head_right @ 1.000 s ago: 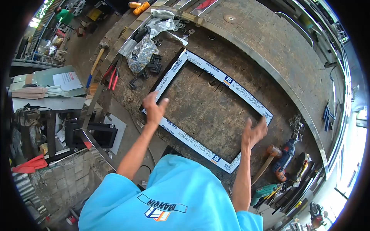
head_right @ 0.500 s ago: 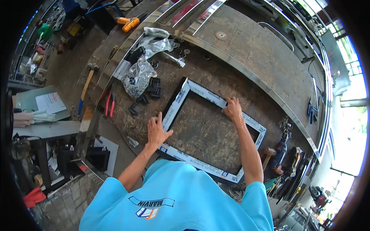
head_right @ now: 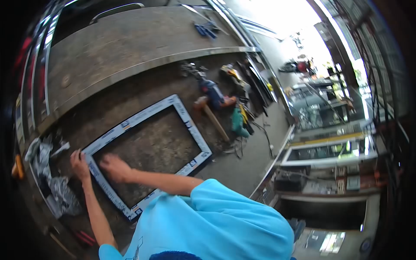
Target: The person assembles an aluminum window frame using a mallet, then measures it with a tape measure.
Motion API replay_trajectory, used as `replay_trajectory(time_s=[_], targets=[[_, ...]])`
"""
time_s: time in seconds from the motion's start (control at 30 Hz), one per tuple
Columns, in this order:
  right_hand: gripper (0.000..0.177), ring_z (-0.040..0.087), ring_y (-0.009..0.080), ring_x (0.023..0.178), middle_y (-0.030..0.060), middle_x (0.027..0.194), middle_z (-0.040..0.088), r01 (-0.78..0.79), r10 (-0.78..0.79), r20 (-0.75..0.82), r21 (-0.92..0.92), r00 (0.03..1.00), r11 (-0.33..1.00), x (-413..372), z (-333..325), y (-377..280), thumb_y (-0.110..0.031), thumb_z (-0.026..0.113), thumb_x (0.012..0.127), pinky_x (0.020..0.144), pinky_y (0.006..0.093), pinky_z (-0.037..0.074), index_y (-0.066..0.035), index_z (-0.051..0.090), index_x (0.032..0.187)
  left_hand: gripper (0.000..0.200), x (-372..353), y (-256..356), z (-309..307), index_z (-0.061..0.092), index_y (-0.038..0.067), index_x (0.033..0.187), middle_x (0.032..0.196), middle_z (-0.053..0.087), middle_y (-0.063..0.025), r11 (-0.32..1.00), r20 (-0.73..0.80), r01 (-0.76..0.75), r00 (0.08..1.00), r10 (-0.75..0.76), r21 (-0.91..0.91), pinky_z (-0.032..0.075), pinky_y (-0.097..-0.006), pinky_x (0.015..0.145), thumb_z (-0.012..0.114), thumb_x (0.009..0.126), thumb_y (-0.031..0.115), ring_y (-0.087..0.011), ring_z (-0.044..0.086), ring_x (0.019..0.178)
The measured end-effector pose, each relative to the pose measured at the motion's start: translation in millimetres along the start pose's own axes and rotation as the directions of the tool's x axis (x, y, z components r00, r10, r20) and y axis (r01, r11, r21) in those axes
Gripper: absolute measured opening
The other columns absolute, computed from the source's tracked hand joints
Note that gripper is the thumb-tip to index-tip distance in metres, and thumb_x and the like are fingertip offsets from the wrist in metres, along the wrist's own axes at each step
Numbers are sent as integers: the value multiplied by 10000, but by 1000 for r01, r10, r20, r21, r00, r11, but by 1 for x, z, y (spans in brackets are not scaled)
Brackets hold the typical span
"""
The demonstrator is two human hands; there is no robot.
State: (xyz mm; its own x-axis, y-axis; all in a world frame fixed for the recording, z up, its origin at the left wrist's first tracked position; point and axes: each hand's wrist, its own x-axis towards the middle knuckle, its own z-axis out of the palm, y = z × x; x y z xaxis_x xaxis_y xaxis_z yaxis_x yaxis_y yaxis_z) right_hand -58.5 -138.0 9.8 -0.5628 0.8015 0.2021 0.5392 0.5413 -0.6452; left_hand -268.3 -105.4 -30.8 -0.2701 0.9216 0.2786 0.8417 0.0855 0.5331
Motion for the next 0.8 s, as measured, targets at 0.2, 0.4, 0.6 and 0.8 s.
replay_trajectory(time_s=[0.2,0.4,0.6,0.8], targets=[[265,632,331,808,143,862,666,-444,330,399,236,855,864,-96,-88,5,-222,587,828,743,422,503,-102,636,1059,206,6,7,-10,630,7,1036,1018,608,-152,1000,-13,-8,1000,7,-30,449,-383,844,554,895,138,-328,577,959],[237,662,271,832,158,933,668,-674,761,-95,403,642,619,-166,-203,101,-198,585,846,757,342,508,-65,643,1034,302,18,-52,-1,608,32,1134,1066,646,-171,978,59,194,980,-190,-78,465,-366,834,546,883,188,-304,627,964],[170,606,320,939,148,944,655,-661,571,-604,96,556,744,-236,-309,201,-138,588,816,839,395,471,-46,655,942,409,0,-26,-20,540,1,1233,1105,633,-196,880,-155,474,869,-470,-13,476,-347,859,502,934,278,-296,634,977],[132,620,357,870,193,913,648,-684,406,-764,-62,501,727,-285,-490,376,-104,576,819,756,405,492,-40,660,897,510,-151,85,-37,502,16,1271,1209,553,-210,853,-112,313,950,-293,417,421,-407,911,543,910,374,-350,531,1097]])
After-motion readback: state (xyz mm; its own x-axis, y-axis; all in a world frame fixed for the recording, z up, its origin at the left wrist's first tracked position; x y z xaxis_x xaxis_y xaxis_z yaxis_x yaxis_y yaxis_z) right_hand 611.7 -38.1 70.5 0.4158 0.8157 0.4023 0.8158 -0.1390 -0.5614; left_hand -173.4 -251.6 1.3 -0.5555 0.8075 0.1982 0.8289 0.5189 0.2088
